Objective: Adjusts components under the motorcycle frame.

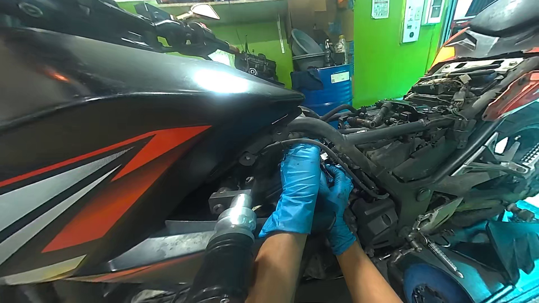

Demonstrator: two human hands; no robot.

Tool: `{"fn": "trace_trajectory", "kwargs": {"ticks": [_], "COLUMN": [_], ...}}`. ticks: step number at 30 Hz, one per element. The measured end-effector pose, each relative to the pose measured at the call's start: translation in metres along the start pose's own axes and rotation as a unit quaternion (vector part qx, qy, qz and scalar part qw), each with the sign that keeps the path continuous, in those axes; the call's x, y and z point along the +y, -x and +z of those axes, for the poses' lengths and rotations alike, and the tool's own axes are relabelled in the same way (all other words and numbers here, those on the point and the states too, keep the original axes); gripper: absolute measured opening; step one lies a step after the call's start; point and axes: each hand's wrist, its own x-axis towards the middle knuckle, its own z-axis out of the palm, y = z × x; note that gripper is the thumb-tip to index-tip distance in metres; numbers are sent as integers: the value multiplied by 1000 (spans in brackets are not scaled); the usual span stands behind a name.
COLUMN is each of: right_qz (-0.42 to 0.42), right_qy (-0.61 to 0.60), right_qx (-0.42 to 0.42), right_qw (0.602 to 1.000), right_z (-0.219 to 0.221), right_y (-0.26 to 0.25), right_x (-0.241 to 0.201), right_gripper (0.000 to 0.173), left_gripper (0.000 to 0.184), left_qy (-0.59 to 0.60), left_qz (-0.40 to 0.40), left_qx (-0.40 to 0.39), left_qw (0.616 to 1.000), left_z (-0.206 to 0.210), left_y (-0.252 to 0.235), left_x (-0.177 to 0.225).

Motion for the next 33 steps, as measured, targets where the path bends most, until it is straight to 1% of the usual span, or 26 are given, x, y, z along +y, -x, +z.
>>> {"fn": "trace_trajectory", "kwargs": {"ticks": [3,7,10,15,21,27,31,33], "right_qz": [-16,-3,21,93,41,6,11,2], "right_qy": [3,-12,-26,-42,-40,-25,-17,-26], "right_qx": [35,0,-4,-35,-7,1,9,21], "right_qw": [999,1000,999,994,998,1000,1000,999], "right_z": [8,4,-3,-5,-2,-2,0,-2], "right_y": [0,2,-2,-9,-2,0,0,-1], "right_x": [4,6,-3,-10,-4,-4,-3,-4], "right_gripper": [25,26,24,21,26,27,28,27], "left_gripper": [21,21,22,21,21,22,22,22], "left_qy": [-13,-10,-4,1,-8,-11,-8,-2], "left_qz": [-3,0,-3,2,7,6,6,9], "left_qx": [-4,16,4,26,25,25,25,38], "left_qw": [1000,1000,1000,1000,1000,1000,1000,999], "left_z": [0,1,0,3,3,3,3,5], "left_y": [0,0,1,2,1,1,1,1], "left_x": [0,0,0,-1,-1,-2,-2,-3]}}
